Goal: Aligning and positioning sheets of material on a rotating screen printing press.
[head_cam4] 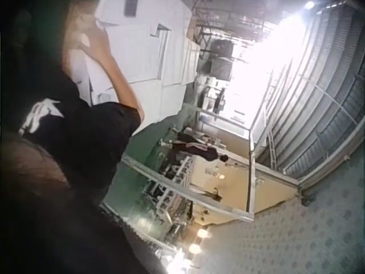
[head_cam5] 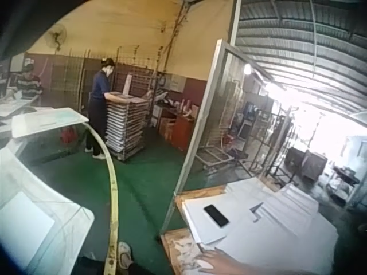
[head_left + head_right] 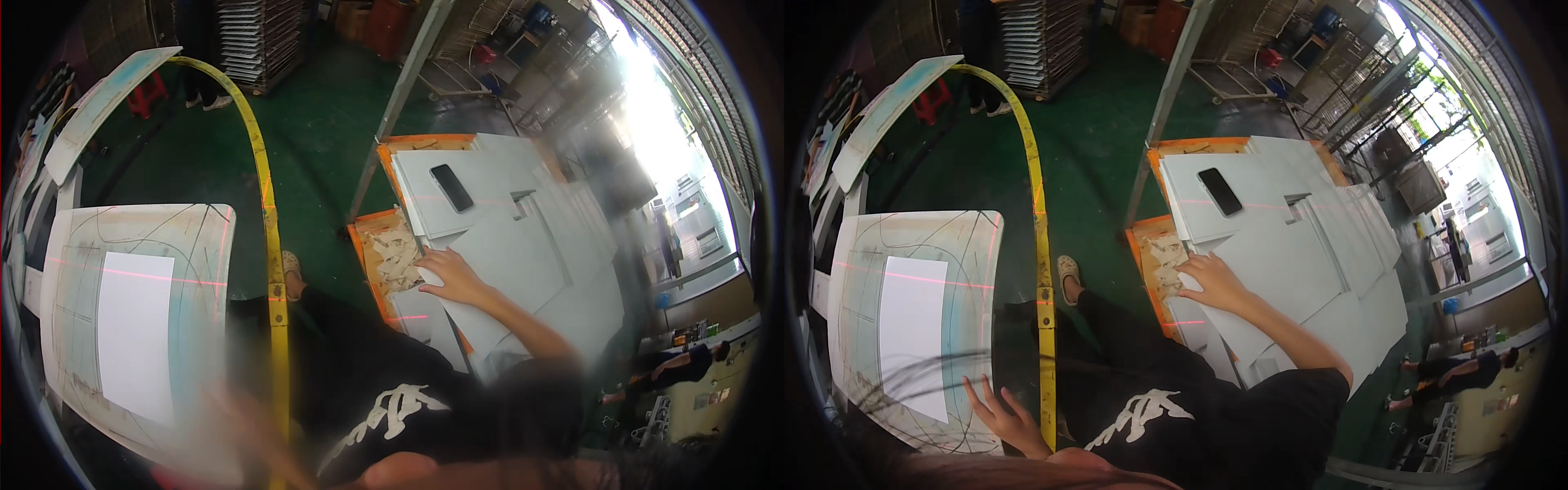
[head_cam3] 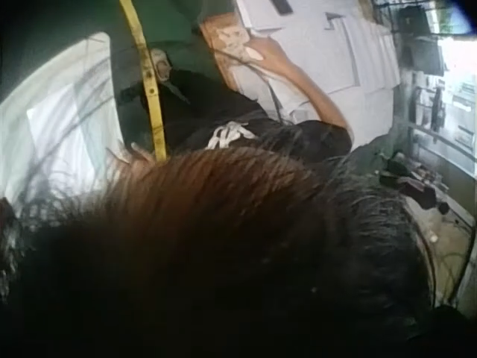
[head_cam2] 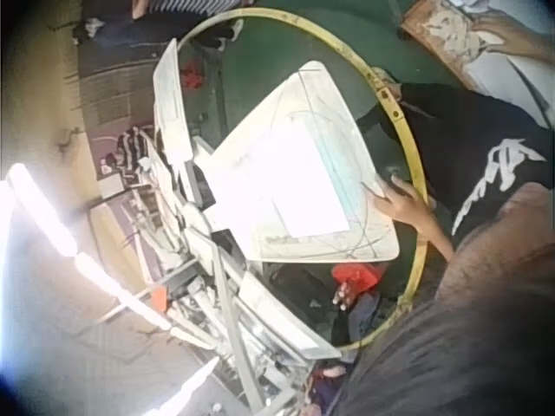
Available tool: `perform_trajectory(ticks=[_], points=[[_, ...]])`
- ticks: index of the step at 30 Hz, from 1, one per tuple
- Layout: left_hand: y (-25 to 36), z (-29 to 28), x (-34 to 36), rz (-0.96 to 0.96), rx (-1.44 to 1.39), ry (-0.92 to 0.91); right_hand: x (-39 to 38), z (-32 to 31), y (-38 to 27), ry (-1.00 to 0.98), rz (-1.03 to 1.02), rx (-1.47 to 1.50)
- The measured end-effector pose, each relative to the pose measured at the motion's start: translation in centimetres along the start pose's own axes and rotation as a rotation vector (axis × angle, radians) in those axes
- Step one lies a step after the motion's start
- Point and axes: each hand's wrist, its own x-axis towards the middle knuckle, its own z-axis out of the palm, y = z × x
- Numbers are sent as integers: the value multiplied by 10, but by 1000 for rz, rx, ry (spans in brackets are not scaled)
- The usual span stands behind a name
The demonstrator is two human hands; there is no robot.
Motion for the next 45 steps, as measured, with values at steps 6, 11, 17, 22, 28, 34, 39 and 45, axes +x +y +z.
perform_trajectory(ticks=[6, 11, 17, 22, 28, 34, 39, 45], points=[[-15, 8, -19, 103, 136, -104, -4, 0, -1, -85, 114, 36], [0, -2, -13, 5, 3, -106, -8, 2, -1, -70, 125, 98], [-19, 13, -22, 107, 115, -154, -7, 2, -1, -60, 137, 128], [-11, 11, -19, 15, 107, -159, -3, -2, -3, -63, 116, 144], [-2, 10, -12, 93, 47, -130, -12, 1, 4, 56, 137, 114], [10, 26, 11, 312, 41, -31, -21, 6, 11, 395, 16, 30], [10, 75, 37, 807, -305, 360, -29, -24, 2, 696, -98, -143], [63, 62, 39, 588, -285, -93, -27, -58, -4, 689, -316, -258]])
